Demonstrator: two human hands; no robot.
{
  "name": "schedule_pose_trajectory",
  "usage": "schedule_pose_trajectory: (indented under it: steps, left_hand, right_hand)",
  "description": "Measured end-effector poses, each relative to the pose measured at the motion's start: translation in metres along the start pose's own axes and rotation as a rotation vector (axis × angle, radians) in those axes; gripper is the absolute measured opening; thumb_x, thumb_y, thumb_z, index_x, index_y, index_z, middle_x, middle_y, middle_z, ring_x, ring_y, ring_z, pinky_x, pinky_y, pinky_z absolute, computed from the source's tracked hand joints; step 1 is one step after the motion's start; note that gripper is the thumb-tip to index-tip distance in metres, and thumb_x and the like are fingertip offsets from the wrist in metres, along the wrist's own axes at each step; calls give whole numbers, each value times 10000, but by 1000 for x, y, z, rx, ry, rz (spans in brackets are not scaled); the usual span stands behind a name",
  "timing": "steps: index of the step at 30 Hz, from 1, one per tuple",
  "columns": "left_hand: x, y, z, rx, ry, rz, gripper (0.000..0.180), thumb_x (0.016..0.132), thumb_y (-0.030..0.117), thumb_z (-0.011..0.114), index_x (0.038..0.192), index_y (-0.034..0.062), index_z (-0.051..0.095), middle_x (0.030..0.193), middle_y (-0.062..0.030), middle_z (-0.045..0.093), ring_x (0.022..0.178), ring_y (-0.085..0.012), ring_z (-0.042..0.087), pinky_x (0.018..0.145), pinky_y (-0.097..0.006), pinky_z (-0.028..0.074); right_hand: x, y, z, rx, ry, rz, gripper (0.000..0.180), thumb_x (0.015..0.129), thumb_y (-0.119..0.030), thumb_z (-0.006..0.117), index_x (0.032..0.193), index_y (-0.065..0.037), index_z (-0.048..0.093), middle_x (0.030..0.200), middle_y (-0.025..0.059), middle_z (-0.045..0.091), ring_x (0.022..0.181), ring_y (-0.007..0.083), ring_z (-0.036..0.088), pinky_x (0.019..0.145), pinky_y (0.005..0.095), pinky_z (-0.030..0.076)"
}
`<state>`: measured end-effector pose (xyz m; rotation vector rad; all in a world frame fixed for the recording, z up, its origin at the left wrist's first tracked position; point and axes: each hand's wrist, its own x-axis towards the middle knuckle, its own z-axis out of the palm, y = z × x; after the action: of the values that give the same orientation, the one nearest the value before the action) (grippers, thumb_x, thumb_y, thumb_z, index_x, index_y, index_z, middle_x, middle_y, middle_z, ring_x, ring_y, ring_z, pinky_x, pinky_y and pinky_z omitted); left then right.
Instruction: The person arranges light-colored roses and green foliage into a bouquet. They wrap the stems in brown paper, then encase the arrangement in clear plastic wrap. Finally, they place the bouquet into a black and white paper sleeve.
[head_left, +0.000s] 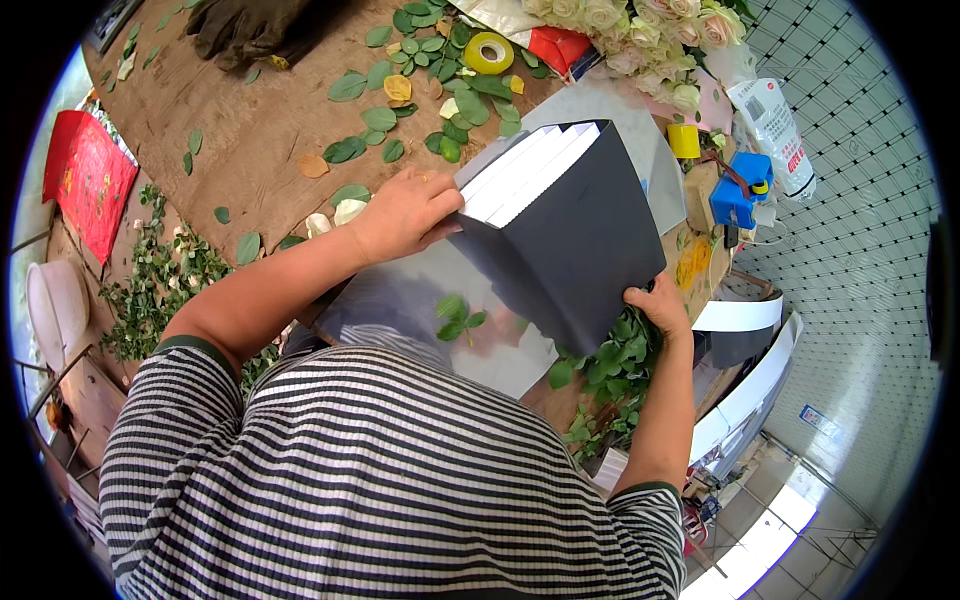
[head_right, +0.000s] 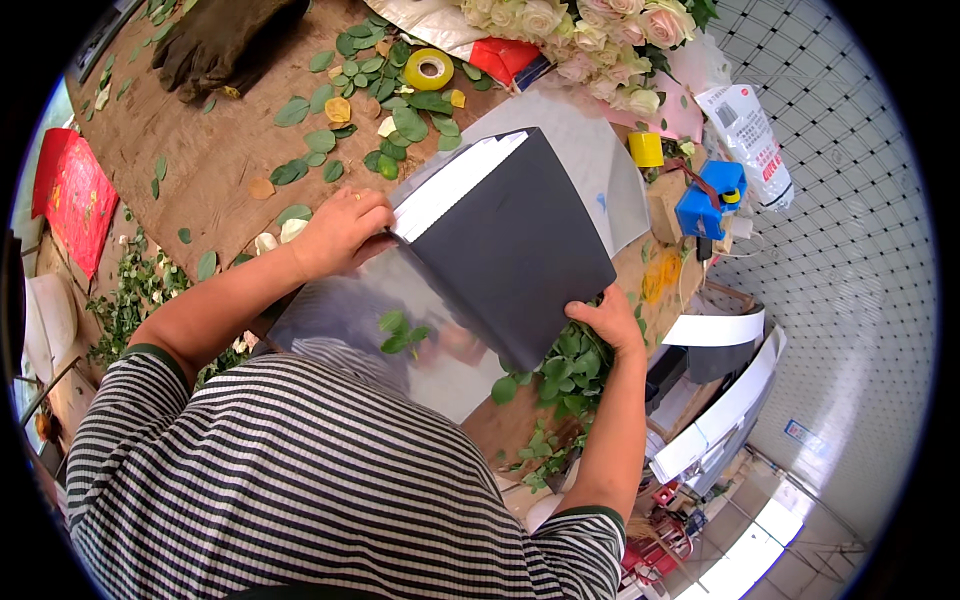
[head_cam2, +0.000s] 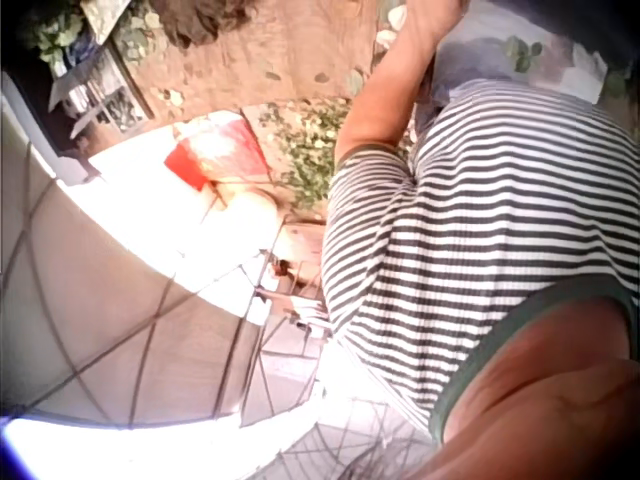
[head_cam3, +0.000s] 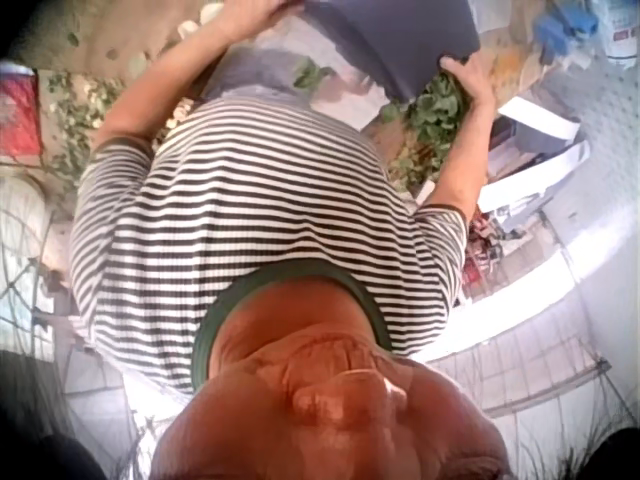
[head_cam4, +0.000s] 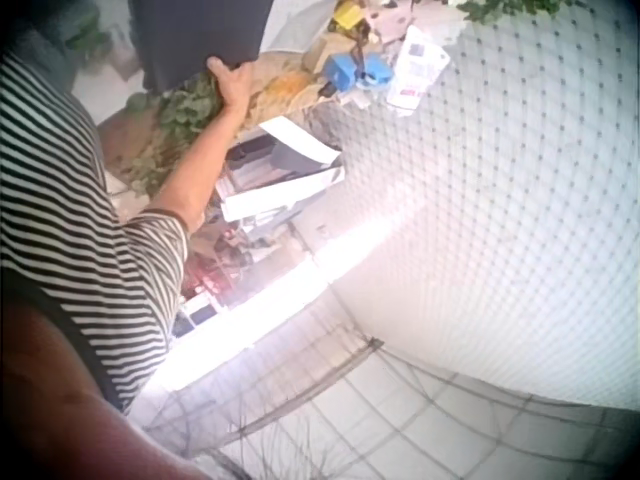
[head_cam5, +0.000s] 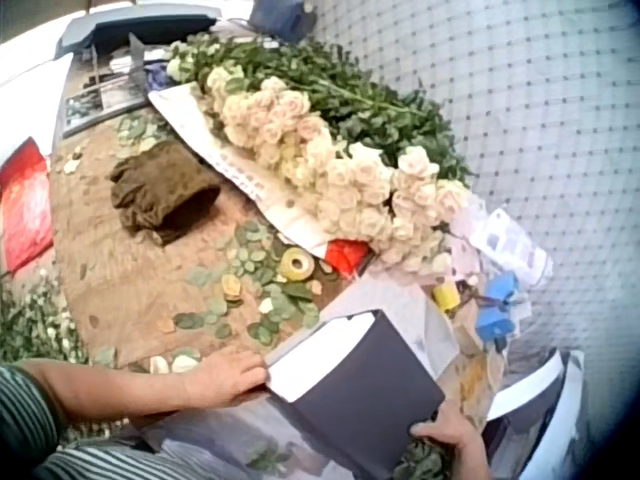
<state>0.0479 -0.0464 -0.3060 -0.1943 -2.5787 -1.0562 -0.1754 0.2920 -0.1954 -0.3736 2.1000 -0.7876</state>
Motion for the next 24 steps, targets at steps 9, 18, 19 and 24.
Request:
schedule_pose_trajectory:
  steps: [9,18,19,24]
  left_hand:
    - [-58,46,-26,-127,-508,227,404,680,385,724,924,105,566,908,-82,528,875,-276,565,730,-400,447]
    - [-70,49,-25,30,-554,394,243,729,358,682,820,139,632,852,2,554,870,-209,587,731,-380,455]
    - [-71,49,-31,11,-526,419,232,743,355,674,811,137,635,837,4,558,858,-208,590,730,-381,457]
    - [-54,61,-28,-75,-572,255,225,832,344,631,810,121,634,752,-23,567,785,-223,598,709,-396,449]
  right_hand:
    - [-105,-59,69,-140,534,-363,257,707,-105,704,918,6,608,915,118,624,849,237,600,784,318,462]
    - [-95,-19,280,-475,268,-561,515,646,-342,787,1075,-112,619,993,37,551,957,244,506,841,381,382]
    - [-91,-20,283,-457,313,-587,530,622,-382,792,1061,-128,635,941,26,533,938,243,491,835,382,346]
    - [-104,-44,274,-355,388,-521,747,611,-395,789,1247,-102,527,1160,91,484,1034,268,478,936,413,335]
